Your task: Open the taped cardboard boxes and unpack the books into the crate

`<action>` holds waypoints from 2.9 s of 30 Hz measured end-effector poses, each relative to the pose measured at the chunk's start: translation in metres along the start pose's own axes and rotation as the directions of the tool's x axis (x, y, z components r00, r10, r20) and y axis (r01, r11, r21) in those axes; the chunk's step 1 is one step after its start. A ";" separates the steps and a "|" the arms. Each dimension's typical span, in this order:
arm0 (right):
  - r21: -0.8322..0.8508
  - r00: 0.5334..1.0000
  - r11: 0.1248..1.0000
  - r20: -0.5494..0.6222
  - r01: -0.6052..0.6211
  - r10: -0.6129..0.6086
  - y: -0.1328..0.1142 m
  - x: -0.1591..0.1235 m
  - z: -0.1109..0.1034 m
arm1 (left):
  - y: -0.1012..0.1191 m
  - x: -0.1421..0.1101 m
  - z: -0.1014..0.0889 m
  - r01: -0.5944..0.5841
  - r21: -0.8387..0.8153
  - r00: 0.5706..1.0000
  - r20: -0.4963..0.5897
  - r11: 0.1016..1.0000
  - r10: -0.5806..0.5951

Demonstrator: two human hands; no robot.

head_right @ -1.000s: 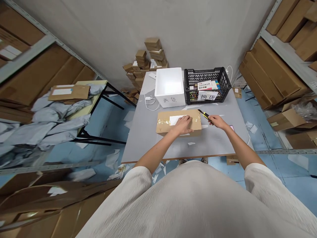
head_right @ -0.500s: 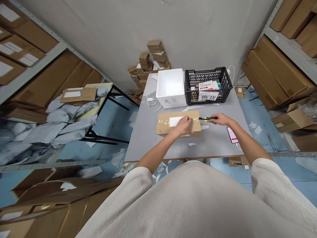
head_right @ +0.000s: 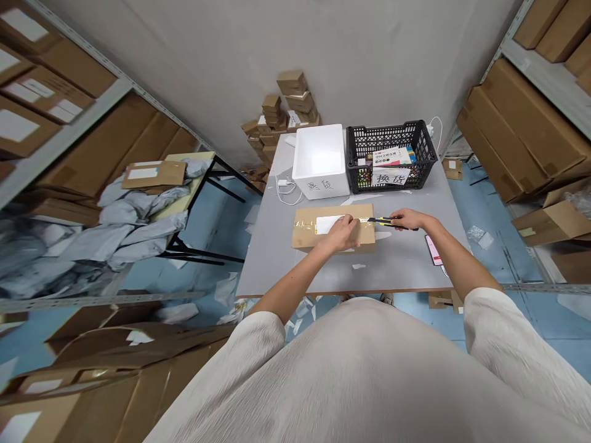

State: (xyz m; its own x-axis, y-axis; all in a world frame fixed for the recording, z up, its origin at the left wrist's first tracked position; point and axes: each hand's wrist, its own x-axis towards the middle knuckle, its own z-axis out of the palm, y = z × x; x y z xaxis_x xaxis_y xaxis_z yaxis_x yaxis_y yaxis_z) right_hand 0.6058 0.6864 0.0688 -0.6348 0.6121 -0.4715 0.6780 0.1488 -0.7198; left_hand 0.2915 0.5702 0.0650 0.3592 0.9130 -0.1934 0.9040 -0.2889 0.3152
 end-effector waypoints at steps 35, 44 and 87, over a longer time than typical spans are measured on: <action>-0.194 0.899 0.971 -0.386 0.142 -0.208 -0.011 -0.049 0.048 | -0.031 0.018 0.001 0.023 -0.107 0.975 -0.219 0.994 -0.047; -0.418 0.920 0.907 -0.331 0.056 -0.210 -0.007 -0.049 0.056 | -0.034 0.037 0.001 0.049 -0.022 0.996 -0.080 0.999 -0.051; -0.179 0.725 0.980 -0.686 -0.084 -0.063 0.028 -0.040 0.075 | -0.027 0.021 0.003 -0.022 0.033 0.978 -0.206 0.999 0.029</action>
State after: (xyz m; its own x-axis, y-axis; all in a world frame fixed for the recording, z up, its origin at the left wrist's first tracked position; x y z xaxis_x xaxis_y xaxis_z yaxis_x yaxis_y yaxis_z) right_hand 0.6220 0.6081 0.0293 -0.2488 0.9671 0.0530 0.7842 0.2333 -0.5750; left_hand 0.2753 0.5961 0.0496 0.3293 0.9442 0.0117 0.9030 -0.3185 0.2883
